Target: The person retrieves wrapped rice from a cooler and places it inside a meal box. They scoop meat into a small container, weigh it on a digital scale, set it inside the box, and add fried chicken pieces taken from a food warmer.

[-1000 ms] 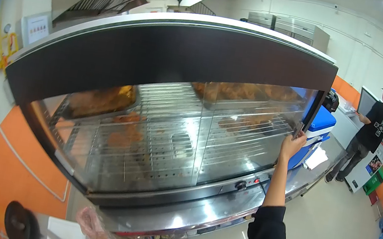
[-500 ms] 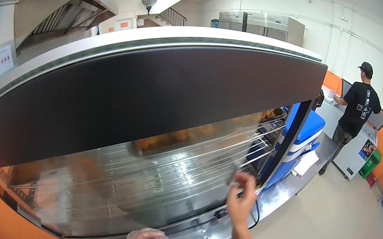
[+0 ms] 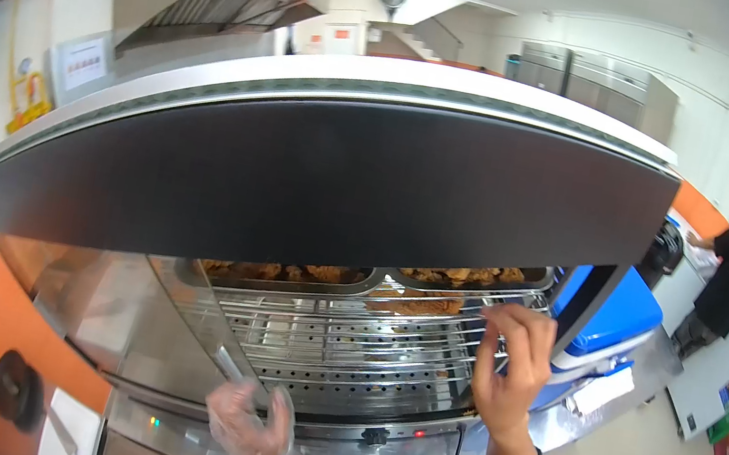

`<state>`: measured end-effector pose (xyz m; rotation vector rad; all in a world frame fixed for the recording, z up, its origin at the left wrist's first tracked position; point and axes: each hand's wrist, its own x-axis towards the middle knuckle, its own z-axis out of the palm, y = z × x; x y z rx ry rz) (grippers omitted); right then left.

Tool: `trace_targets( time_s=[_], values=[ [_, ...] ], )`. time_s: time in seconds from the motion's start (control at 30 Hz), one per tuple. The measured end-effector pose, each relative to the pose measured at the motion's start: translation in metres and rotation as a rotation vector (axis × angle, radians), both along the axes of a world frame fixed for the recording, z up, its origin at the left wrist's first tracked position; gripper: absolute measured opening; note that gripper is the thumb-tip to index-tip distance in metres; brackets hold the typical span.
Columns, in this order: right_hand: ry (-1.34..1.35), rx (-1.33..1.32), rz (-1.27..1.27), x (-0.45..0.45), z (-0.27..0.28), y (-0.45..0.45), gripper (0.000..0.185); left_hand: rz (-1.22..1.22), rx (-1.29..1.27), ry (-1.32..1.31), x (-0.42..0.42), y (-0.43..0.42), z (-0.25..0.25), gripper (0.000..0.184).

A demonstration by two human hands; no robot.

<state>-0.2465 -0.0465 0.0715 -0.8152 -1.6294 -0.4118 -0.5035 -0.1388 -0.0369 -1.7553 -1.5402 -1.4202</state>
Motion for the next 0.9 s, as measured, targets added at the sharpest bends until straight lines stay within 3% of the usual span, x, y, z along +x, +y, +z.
trace_targets(
  time_s=[0.07,0.1,0.17,0.43,0.73,0.9],
  values=[
    [-0.015,0.056,-0.012,0.003,0.006,0.009,0.029,0.424,0.288,0.0,-0.001,0.019,0.002,0.057],
    [-0.011,0.059,0.018,0.003,0.009,0.013,0.029,0.453,0.292,0.006,-0.005,0.022,0.003,0.057],
    [-0.11,0.06,-0.149,0.003,0.016,0.015,0.024,0.456,0.26,-0.085,-0.016,0.022,0.006,0.075],
    [-0.031,-0.012,-0.288,0.015,0.015,0.035,0.015,0.525,0.178,-0.161,-0.026,0.015,0.017,0.078],
    [-0.135,-0.048,-0.156,0.018,0.022,0.042,0.02,0.483,0.181,-0.197,-0.027,0.017,0.018,0.079],
    [-0.166,-0.141,-0.101,0.025,0.025,0.016,0.024,0.267,0.24,-0.352,-0.004,0.004,0.017,0.06]
  ],
)
